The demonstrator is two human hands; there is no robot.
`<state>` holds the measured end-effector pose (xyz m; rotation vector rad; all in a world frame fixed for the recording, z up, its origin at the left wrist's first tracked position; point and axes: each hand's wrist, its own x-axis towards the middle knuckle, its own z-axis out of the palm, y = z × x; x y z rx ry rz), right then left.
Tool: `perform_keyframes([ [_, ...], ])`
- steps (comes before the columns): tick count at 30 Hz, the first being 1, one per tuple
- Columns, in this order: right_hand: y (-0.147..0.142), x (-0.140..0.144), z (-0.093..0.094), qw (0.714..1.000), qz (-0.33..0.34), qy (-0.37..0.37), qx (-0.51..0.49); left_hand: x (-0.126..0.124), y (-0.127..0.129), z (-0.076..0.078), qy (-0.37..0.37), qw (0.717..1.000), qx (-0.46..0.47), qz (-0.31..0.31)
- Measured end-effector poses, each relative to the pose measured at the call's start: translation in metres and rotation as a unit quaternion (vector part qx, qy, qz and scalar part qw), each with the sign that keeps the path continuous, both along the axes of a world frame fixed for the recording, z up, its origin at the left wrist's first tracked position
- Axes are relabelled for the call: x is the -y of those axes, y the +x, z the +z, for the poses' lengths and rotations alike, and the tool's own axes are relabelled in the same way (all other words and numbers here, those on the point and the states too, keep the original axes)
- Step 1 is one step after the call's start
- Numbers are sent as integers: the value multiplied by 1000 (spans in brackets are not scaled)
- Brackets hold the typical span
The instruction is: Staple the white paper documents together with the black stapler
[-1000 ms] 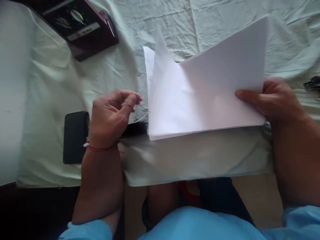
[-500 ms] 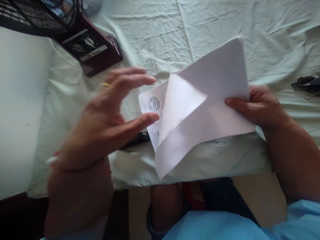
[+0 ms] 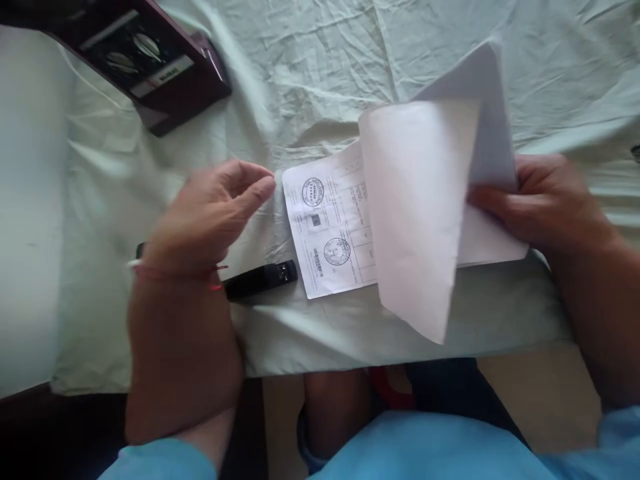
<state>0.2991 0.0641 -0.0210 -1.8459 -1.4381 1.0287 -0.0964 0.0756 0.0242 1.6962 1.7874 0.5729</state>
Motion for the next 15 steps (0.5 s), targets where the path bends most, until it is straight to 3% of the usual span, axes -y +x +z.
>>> perform_keyframes([
  [3, -3, -4, 7, 998, -13, -12, -55, 23, -8, 38, 0, 997, -3, -78],
  [6, -11, -5, 15, 992, -5, -35, -122, 49, -25, 49, -69, 987, -53, -132],
  [9, -15, -4, 17, 992, -20, -35, -121, 74, -37, 32, -117, 981, -99, -122],
  [11, -13, -5, 12, 995, -26, -20, -93, 87, -34, 16, -137, 981, -77, -110],
  [15, 0, -8, 4, 998, -50, 8, -45, 97, 2, -4, -45, 990, -27, -127],
])
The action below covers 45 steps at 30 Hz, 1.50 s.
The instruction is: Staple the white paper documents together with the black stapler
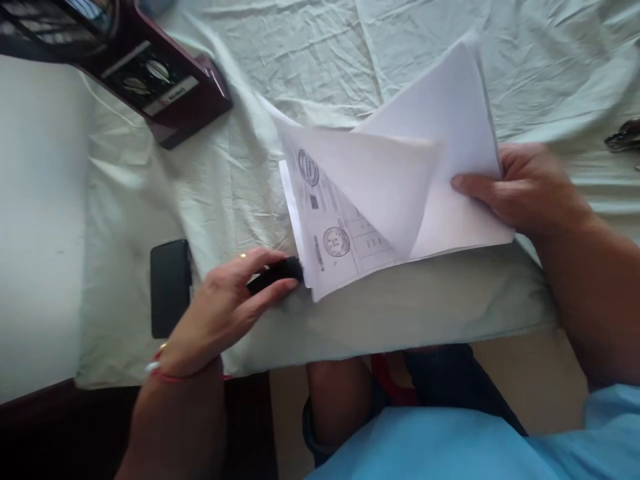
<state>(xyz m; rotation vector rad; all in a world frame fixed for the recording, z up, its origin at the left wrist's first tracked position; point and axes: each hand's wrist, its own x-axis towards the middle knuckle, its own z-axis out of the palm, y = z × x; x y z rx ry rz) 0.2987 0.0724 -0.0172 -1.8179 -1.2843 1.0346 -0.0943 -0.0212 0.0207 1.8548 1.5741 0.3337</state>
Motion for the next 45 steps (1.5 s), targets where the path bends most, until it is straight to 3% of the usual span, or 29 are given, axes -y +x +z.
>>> perform_keyframes([
  [5, 22, -5, 8, 996, -48, 13, 79, -20, 35, 10, -47, 990, 93, -97],
  [6, 25, -5, 11, 994, -65, 29, 88, -27, 35, 12, -56, 988, 117, -84],
  [8, 25, -4, 15, 988, -92, 68, 99, -44, 29, 10, -37, 982, 184, 26],
  [10, 22, -2, 16, 985, -98, 108, 92, -62, 25, -2, 32, 952, 246, 180],
  [11, 19, -1, 15, 984, -93, 130, 76, -70, 25, -11, 49, 939, 254, 225],
  [12, 16, -1, 14, 984, -87, 149, 54, -78, 26, -21, 35, 937, 262, 230],
  [15, 9, -2, 6, 981, -67, 182, -18, -93, 36, -45, 14, 929, 322, 183],
  [18, 9, -5, -2, 979, -56, 176, -85, -94, 44, -57, 26, 918, 372, 133],
  [22, 16, -8, -9, 991, -14, 68, -112, -84, 41, -64, 25, 911, 388, 140],
  [25, 18, -7, -11, 996, 16, 1, -87, -80, 40, -70, 70, 914, 364, 163],
  [29, 15, -9, -15, 996, -26, 54, -59, -80, 44, -71, 126, 925, 309, 181],
  [35, 18, -13, -25, 990, -34, 122, -55, -80, 40, -67, 38, 925, 356, 124],
  [41, 20, -14, -28, 986, -26, 158, -45, -79, 40, -65, 70, 935, 311, 157],
  [45, 16, -20, -26, 984, -60, 159, -45, -80, 39, -61, 26, 937, 328, 120],
])
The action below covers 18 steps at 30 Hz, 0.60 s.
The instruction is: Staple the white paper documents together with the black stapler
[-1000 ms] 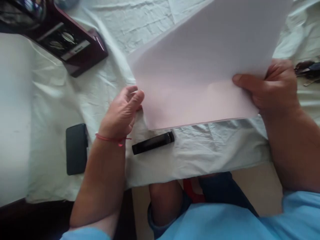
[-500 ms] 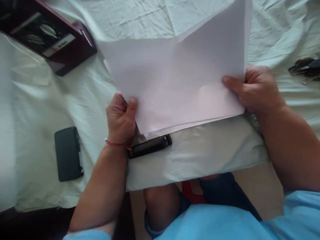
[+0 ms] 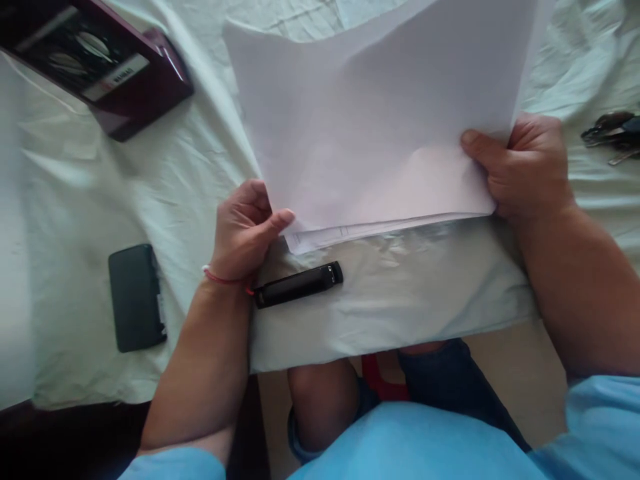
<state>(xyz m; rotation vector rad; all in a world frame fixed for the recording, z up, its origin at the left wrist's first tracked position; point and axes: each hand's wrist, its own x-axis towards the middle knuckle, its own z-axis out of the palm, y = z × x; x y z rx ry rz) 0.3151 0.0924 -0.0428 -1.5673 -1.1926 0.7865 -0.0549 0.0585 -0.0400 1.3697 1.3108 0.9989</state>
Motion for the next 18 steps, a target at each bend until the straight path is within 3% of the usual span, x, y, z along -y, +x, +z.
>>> perform_keyframes([
  [4, -1, -4, 2, 1000, -18, -19, -17, -1, -3, 0, -27, 997, 42, -51],
  [8, 1, -5, 1, 999, 3, 14, -43, -1, -5, -1, -1, 1000, 8, -29],
  [13, 1, -5, 3, 999, 9, 3, -52, 1, -3, 3, -6, 999, -16, -36],
  [18, 0, -6, 3, 997, 27, 14, -75, 1, -1, 1, 31, 998, -50, 11],
])
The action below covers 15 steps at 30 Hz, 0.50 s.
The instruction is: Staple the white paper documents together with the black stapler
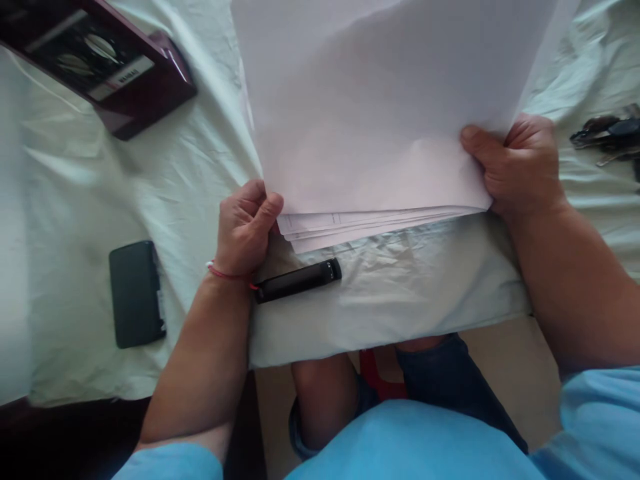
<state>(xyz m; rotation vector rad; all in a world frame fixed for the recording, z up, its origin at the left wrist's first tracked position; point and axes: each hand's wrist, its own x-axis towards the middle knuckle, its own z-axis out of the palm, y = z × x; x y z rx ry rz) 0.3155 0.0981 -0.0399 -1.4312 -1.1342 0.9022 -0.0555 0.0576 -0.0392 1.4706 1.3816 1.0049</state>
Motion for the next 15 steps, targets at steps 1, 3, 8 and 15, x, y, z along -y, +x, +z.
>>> perform_keyframes([
  [1, 0, 0, -1, 1000, 2, 1, -1, -1, 0, -2, 3, 1000, 6, 4],
  [3, 1, 0, -3, 1000, 11, -1, 1, -2, 0, -6, 1, 1000, 22, 2],
  [8, 3, -4, -14, 999, 22, 42, -17, -10, -3, -17, 76, 997, 23, 10],
  [15, 2, -2, -15, 998, 34, 44, -36, -13, -4, -22, 81, 995, 56, 35],
])
